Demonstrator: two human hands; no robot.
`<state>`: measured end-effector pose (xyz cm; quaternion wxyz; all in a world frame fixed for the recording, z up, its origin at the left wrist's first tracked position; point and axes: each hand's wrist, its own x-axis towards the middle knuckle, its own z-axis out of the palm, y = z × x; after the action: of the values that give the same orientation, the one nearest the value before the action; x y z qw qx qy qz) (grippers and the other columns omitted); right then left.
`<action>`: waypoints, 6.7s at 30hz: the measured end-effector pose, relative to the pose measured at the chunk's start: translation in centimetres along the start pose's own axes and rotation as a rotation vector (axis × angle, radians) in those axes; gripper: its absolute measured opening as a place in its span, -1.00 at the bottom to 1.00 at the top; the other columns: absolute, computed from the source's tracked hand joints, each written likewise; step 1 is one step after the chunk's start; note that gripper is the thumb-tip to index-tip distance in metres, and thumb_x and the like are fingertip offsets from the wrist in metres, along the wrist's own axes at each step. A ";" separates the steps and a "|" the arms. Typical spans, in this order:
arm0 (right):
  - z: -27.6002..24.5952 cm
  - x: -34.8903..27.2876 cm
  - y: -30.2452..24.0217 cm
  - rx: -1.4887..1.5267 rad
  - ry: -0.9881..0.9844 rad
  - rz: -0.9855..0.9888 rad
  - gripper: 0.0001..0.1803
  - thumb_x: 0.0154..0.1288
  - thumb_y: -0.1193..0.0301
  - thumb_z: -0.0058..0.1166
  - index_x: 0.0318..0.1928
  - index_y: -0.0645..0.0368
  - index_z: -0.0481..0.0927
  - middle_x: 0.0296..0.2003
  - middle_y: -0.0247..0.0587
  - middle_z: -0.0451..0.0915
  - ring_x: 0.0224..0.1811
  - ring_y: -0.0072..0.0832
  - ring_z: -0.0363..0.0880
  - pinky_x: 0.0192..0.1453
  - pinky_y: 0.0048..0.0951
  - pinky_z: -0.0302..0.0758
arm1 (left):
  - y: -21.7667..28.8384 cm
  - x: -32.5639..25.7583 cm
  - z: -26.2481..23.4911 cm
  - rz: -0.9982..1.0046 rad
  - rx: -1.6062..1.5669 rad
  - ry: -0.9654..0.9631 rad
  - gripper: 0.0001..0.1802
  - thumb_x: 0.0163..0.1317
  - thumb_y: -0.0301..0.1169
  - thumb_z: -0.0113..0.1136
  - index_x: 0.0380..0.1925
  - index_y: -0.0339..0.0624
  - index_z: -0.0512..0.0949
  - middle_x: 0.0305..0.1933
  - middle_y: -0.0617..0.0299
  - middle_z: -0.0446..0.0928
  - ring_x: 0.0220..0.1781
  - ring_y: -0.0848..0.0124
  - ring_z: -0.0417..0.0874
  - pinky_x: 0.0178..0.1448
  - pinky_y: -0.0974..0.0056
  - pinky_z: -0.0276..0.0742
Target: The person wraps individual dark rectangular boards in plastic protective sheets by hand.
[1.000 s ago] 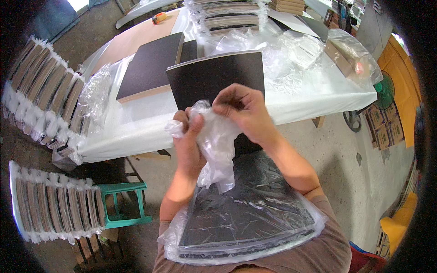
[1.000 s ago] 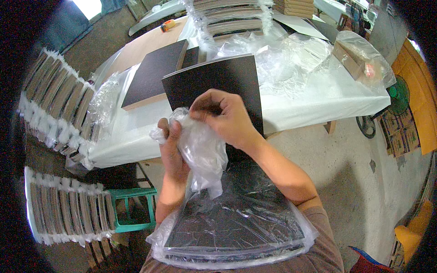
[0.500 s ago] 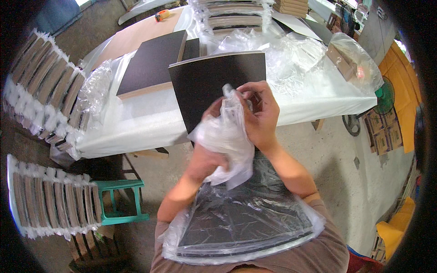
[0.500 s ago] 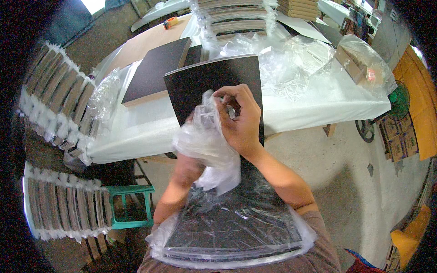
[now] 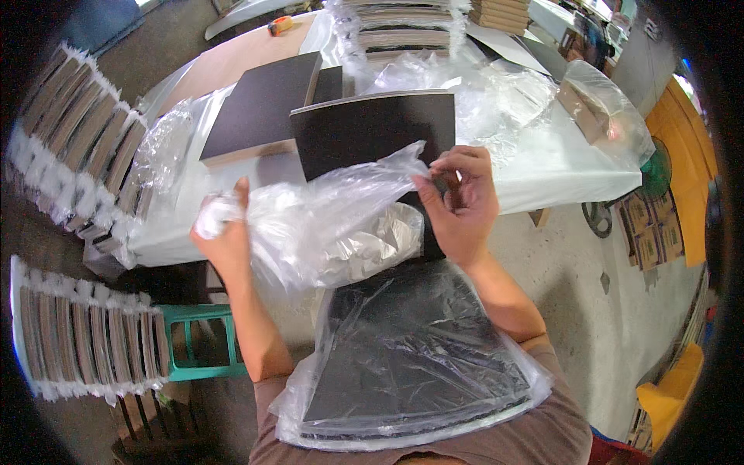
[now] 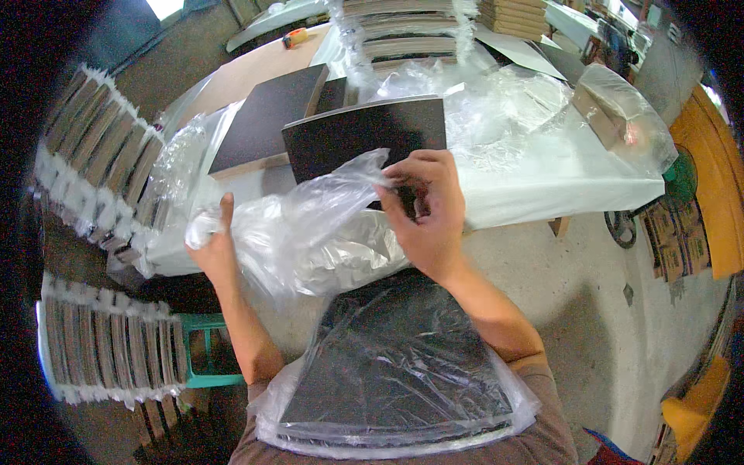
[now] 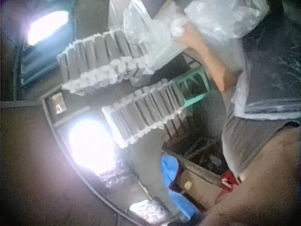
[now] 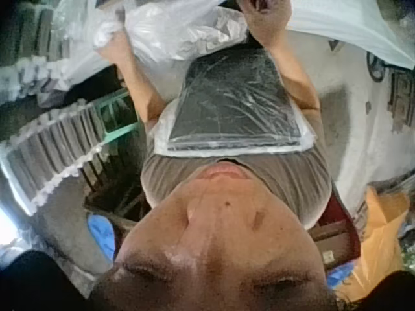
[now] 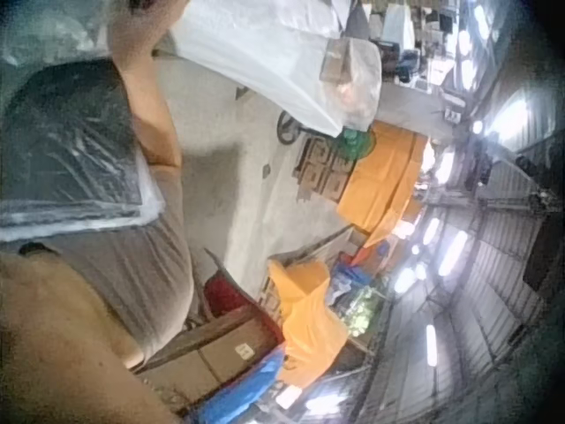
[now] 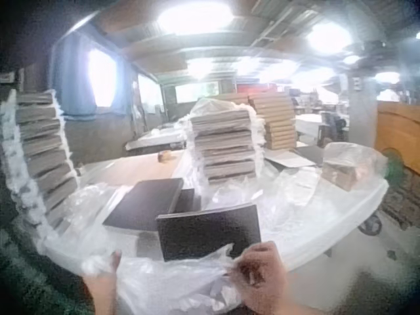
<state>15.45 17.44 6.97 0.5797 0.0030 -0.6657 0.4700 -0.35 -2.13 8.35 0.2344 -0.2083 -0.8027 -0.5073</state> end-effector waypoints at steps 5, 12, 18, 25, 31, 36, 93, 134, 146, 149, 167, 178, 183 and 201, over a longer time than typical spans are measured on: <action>1.0 -0.1 -0.9 -0.079 -0.189 -0.248 -0.67 -0.10 0.76 0.09 -0.30 0.24 0.35 -0.28 -0.17 0.27 -0.33 -0.63 0.32 -0.31 -0.68 0.32 | 7.3 -2.9 3.0 0.331 -0.474 -0.412 -0.75 -0.14 -0.49 0.28 -0.43 -0.28 0.45 -0.45 0.28 0.49 -0.46 0.52 0.47 -0.38 0.44 0.39; -1.0 1.6 -1.9 0.396 -0.002 0.378 -0.58 -0.04 0.58 0.15 -0.13 0.19 0.32 -0.38 -0.34 0.36 -0.34 -0.65 0.34 -0.25 -0.63 0.32 | 6.3 -4.0 3.4 -0.515 -0.866 -0.580 -0.68 -0.15 -0.40 0.33 -0.38 -0.28 0.49 -0.55 0.37 0.47 -0.49 0.56 0.46 -0.42 0.46 0.40; -0.3 2.4 -1.9 0.827 -0.414 1.028 -0.41 0.03 0.50 0.10 0.09 0.10 0.18 -0.18 -0.19 0.45 -0.22 -0.58 0.43 -0.18 -0.63 0.36 | 7.8 -4.7 3.7 -0.160 -0.905 -0.557 -0.50 -0.27 -0.42 0.39 -0.24 -0.29 0.47 -0.31 0.21 0.49 -0.23 0.49 0.45 -0.17 0.41 0.37; -2.1 4.3 -1.2 0.709 -0.288 0.721 -0.25 -0.04 0.55 0.13 0.16 0.08 0.05 -0.25 -0.13 0.49 -0.25 -0.57 0.46 -0.18 -0.58 0.42 | 6.6 -4.4 2.6 -0.193 -0.658 -0.759 -0.44 -0.30 -0.46 0.40 -0.18 -0.28 0.46 -0.44 0.27 0.49 -0.43 0.60 0.43 -0.38 0.50 0.34; -0.5 4.0 -2.4 0.340 -0.416 0.578 -0.25 -0.06 0.60 0.14 0.16 0.12 0.08 -0.41 -0.20 0.56 -0.36 -0.62 0.51 -0.31 -0.67 0.42 | 7.1 -5.1 3.4 -0.287 -0.719 -0.723 -0.61 -0.15 -0.43 0.32 -0.25 -0.28 0.50 -0.58 0.35 0.46 -0.57 0.65 0.38 -0.52 0.53 0.28; 0.1 2.4 -0.7 0.228 -0.359 0.486 -0.69 0.01 0.56 0.11 -0.16 0.19 0.45 -0.50 -0.35 0.56 -0.60 -0.75 0.37 -0.60 -0.68 0.28 | 6.1 -5.9 5.6 -0.307 -0.787 -0.561 -0.82 0.02 -0.45 0.17 -0.35 -0.28 0.52 -0.50 0.31 0.50 -0.45 0.59 0.43 -0.35 0.46 0.36; 0.2 1.2 -0.2 0.342 -0.189 0.483 -0.65 -0.08 0.61 0.17 -0.23 0.24 0.37 -0.42 -0.32 0.53 -0.35 -0.65 0.48 -0.26 -0.65 0.42 | 8.4 -6.1 5.8 -0.416 -1.037 -0.544 -0.80 -0.05 -0.45 0.24 -0.38 -0.27 0.53 -0.38 0.28 0.51 -0.31 0.55 0.46 -0.22 0.43 0.38; -5.9 1.2 0.9 0.452 -1.139 0.997 -0.14 -0.48 0.54 0.18 0.07 0.26 0.27 -0.05 -0.26 0.37 0.00 -0.54 0.26 0.10 -0.53 0.18 | -0.4 -3.2 0.5 -0.466 -0.814 -0.515 -0.55 -0.07 -0.14 0.10 -0.27 -0.27 0.50 -0.42 0.14 0.49 -0.49 0.44 0.47 -0.35 0.43 0.38; -4.6 -1.4 1.4 0.663 -1.687 0.949 -0.30 -0.42 0.27 0.42 -0.21 0.35 0.40 -0.29 -0.28 0.49 -0.33 -0.54 0.42 -0.20 -0.54 0.36 | -2.4 -3.9 2.0 -0.510 -0.887 -0.489 -0.54 -0.20 -0.27 0.17 -0.24 -0.28 0.47 -0.37 0.14 0.49 -0.40 0.44 0.48 -0.26 0.40 0.39; -4.3 -2.5 1.5 0.721 -1.454 0.965 -0.26 -0.43 0.32 0.39 -0.13 0.33 0.35 -0.23 -0.26 0.46 -0.27 -0.53 0.40 -0.14 -0.53 0.33 | -3.1 -4.2 2.0 -0.520 -0.878 -0.476 -0.53 -0.23 -0.31 0.19 -0.23 -0.29 0.47 -0.36 0.14 0.49 -0.38 0.44 0.48 -0.24 0.40 0.39; -10.6 0.2 5.0 0.580 -0.606 0.863 -0.13 -0.38 0.41 0.29 0.09 0.24 0.24 -0.18 -0.25 0.45 -0.21 -0.51 0.42 -0.06 -0.54 0.31 | -3.3 1.0 3.4 -0.279 -0.599 -0.923 -0.40 -0.40 -0.58 0.22 -0.16 -0.30 0.41 -0.22 0.18 0.48 -0.23 0.41 0.48 -0.05 0.32 0.37; -5.7 6.2 10.5 -0.775 -0.291 0.131 -0.48 -0.06 0.49 0.10 0.01 -0.09 0.39 -0.32 -0.02 0.32 -0.33 -0.11 0.38 -0.24 -0.26 0.34 | -5.1 3.2 10.6 0.464 0.136 -0.259 -0.42 -0.24 -0.66 0.06 -0.06 -0.14 0.38 -0.10 -0.04 0.31 -0.04 0.04 0.35 0.02 0.19 0.28; -5.9 4.2 7.2 -0.724 -0.111 0.136 -0.56 -0.10 0.60 0.06 -0.11 -0.02 0.46 -0.31 -0.10 0.34 -0.46 -0.35 0.44 -0.41 -0.44 0.39 | -3.1 1.1 8.8 0.344 -0.003 -0.244 -0.35 -0.23 -0.70 -0.02 0.02 -0.11 0.30 0.00 -0.02 0.24 0.06 0.05 0.29 0.11 0.17 0.21; -13.6 0.6 6.2 0.457 -0.040 1.293 -0.57 -0.06 0.53 0.03 -0.08 0.11 0.33 -0.38 -0.37 0.49 -0.41 -0.59 0.43 -0.25 -0.39 0.34 | -6.7 0.1 6.6 -0.668 -0.491 -1.124 -0.76 0.00 -0.46 0.03 -0.27 -0.18 0.37 -0.51 0.29 0.36 -0.60 0.53 0.31 -0.58 0.45 0.27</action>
<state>22.33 29.82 1.98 0.1552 -0.2641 -0.4283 0.8501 -5.36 1.21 1.19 -0.4388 -0.2283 -0.6854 -0.5343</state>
